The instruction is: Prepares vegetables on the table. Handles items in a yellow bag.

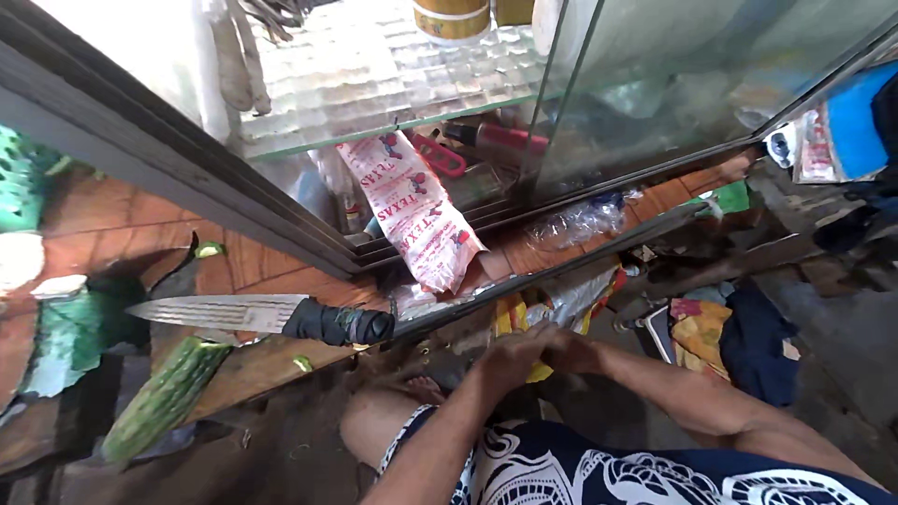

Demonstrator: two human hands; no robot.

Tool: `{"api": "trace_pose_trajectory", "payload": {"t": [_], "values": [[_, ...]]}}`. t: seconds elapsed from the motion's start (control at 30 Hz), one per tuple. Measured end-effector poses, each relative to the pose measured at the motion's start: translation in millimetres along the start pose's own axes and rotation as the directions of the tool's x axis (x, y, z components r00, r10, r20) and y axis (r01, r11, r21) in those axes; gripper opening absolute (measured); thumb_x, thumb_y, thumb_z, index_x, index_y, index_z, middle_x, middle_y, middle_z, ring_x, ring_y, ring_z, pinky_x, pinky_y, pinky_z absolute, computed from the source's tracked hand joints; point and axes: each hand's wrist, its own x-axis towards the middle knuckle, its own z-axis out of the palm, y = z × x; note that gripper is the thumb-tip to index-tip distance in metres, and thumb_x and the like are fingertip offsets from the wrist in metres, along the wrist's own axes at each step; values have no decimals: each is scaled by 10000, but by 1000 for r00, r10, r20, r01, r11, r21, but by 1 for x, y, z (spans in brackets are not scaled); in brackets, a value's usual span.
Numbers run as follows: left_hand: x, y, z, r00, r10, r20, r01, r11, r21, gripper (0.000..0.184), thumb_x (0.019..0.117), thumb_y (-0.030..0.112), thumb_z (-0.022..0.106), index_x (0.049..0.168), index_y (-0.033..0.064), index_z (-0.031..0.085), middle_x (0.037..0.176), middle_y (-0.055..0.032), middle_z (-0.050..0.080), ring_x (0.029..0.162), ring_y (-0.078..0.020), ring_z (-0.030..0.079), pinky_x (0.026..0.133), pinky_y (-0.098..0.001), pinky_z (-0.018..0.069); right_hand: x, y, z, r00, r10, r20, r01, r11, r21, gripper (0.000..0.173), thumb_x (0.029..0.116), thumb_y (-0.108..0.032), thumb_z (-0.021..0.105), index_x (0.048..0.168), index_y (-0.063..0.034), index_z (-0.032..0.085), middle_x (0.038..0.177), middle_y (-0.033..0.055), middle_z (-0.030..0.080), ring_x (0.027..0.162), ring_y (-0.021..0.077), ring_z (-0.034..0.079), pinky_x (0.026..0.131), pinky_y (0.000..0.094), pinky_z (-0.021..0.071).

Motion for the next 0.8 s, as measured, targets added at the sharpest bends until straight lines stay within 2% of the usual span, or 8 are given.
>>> {"api": "trace_pose_trajectory", "payload": {"t": [0.13, 0.2, 0.27, 0.33, 0.43, 0.53, 0.63, 0.8], "values": [[13, -11, 10, 994, -99, 50, 100, 995, -24, 989, 829, -6, 736, 1648, 211, 226, 1565, -130, 472, 1301, -392, 574, 1029, -566, 497, -6, -16, -9, 998, 59, 31, -57, 995, -76, 292, 1036, -152, 513, 1204, 46, 647, 1149, 265, 687, 1115, 423, 663, 978, 608, 502], [17, -17, 14, 993, -110, 36, 111, 994, -22, 800, 845, 89, 778, 1556, 116, 413, 1398, -220, 561, 1251, -428, 575, 1024, -556, 500, -7, -18, -15, 994, 87, 63, -83, 995, -64, 297, 1038, -153, 512, 1216, 43, 645, 1142, 271, 686, 1111, 430, 662, 982, 609, 495], [17, -23, 18, 993, -118, -22, 117, 992, -49, 325, 945, 173, 702, 1230, 19, 684, 1251, -225, 633, 1193, -386, 617, 1029, -507, 505, -6, -14, -21, 987, 114, 113, -115, 993, -2, 328, 1039, -157, 523, 1305, 0, 633, 1195, 252, 683, 1157, 411, 649, 1023, 602, 476], [15, -24, 21, 988, -153, -6, 152, 986, -68, 249, 1000, 202, 634, 1138, 17, 727, 1224, -205, 654, 1182, -351, 632, 1044, -477, 503, -5, -1, -27, 973, 152, 173, -162, 986, 46, 316, 997, -146, 595, 1289, -44, 664, 1200, 222, 692, 1156, 388, 650, 1016, 611, 475], [9, -28, 26, 953, -271, 134, 277, 960, -31, 332, 1039, 243, 583, 1281, 32, 666, 1333, -205, 626, 1281, -348, 589, 1101, -482, 465, -11, 36, -39, 927, 271, 260, -248, 962, -116, 344, 948, -191, 699, 1272, -75, 696, 1235, 224, 686, 1192, 425, 629, 1029, 675, 449], [-1, -40, 32, 903, -399, 161, 416, 905, -90, 353, 1037, 262, 578, 1344, 103, 652, 1396, -148, 608, 1317, -313, 569, 1120, -495, 450, -17, 41, -56, 877, 383, 291, -316, 915, -252, 293, 1023, -224, 590, 1128, 24, 705, 1162, 277, 681, 1145, 466, 631, 978, 690, 452], [-5, -43, 25, 883, -452, 126, 466, 878, -111, 305, 1019, 220, 595, 1279, 86, 682, 1340, -167, 632, 1273, -336, 597, 1081, -531, 476, -18, 37, -56, 910, 318, 265, -263, 938, -224, 258, 1024, -172, 568, 1061, 39, 710, 1085, 270, 692, 1079, 460, 651, 943, 680, 471], [-9, -60, 17, 827, -556, 85, 563, 816, -132, 340, 1031, 223, 565, 1327, 89, 665, 1390, -187, 598, 1330, -350, 548, 1127, -520, 433, -9, 22, -51, 954, 220, 203, -185, 967, -177, 253, 1034, -143, 525, 1095, 23, 706, 1099, 254, 696, 1090, 440, 657, 944, 657, 485]]}}
